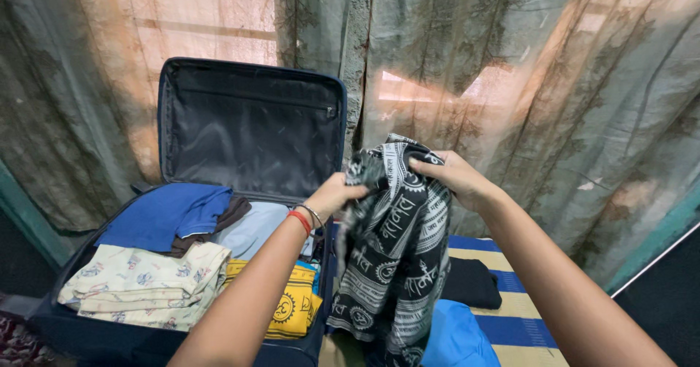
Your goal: The person folds and organizes various items of clothing, including shirts and trousers, into a suitcase.
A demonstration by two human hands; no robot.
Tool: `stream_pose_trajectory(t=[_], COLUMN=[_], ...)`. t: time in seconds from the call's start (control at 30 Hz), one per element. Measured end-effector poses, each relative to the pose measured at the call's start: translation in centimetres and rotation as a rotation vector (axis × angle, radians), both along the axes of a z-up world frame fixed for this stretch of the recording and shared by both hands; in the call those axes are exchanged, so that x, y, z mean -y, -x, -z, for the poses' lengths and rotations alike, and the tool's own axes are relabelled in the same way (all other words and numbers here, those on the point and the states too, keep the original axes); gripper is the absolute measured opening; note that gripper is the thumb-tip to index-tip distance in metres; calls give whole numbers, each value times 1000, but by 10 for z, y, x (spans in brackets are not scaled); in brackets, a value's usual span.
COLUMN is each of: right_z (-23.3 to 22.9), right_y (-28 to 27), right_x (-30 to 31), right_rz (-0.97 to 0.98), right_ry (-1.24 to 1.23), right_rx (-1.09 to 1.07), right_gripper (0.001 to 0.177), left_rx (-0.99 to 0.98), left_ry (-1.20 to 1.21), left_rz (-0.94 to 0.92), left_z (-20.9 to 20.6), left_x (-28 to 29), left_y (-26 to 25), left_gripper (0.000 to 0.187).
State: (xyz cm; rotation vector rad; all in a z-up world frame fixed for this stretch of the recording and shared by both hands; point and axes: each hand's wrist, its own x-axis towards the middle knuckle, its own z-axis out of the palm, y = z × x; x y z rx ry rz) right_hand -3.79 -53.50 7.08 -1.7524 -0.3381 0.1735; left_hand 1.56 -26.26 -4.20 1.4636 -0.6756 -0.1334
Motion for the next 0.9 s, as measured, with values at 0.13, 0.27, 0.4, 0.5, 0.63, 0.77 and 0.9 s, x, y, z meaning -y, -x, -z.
stream_pose_trajectory(t=[0.13, 0.27, 0.4, 0.5, 0.63, 0.77, 0.9], right_z=[5, 14, 12, 9, 7, 7, -2], right_y=[-1, 1, 7, 13, 16, 20, 25], right_x=[4, -1, -10, -18, -31, -37, -27], right_rz=[16, -23, 11, 43, 100, -15, -242], right_ry=[49, 0, -46, -87, -134, -55, 51], right_rx=[-15, -9, -106, -79, 39, 68, 69], right_gripper=[27, 27, 27, 26, 26, 34, 46], left_rx=[-169, -114, -25, -44, 66, 50, 154], left_ry=[195, 153, 67, 37, -176, -238, -91], left_rz=[-36, -69, -78, -64, -71, -161, -28], left_z=[-14, -29, -36, -42, -37, -16, -13], left_x=[-6, -1, 2, -2, 5, 17, 10], left_y=[3, 6, 11, 32, 47, 27, 4], left_gripper=[17, 18, 23, 26, 30, 33, 37])
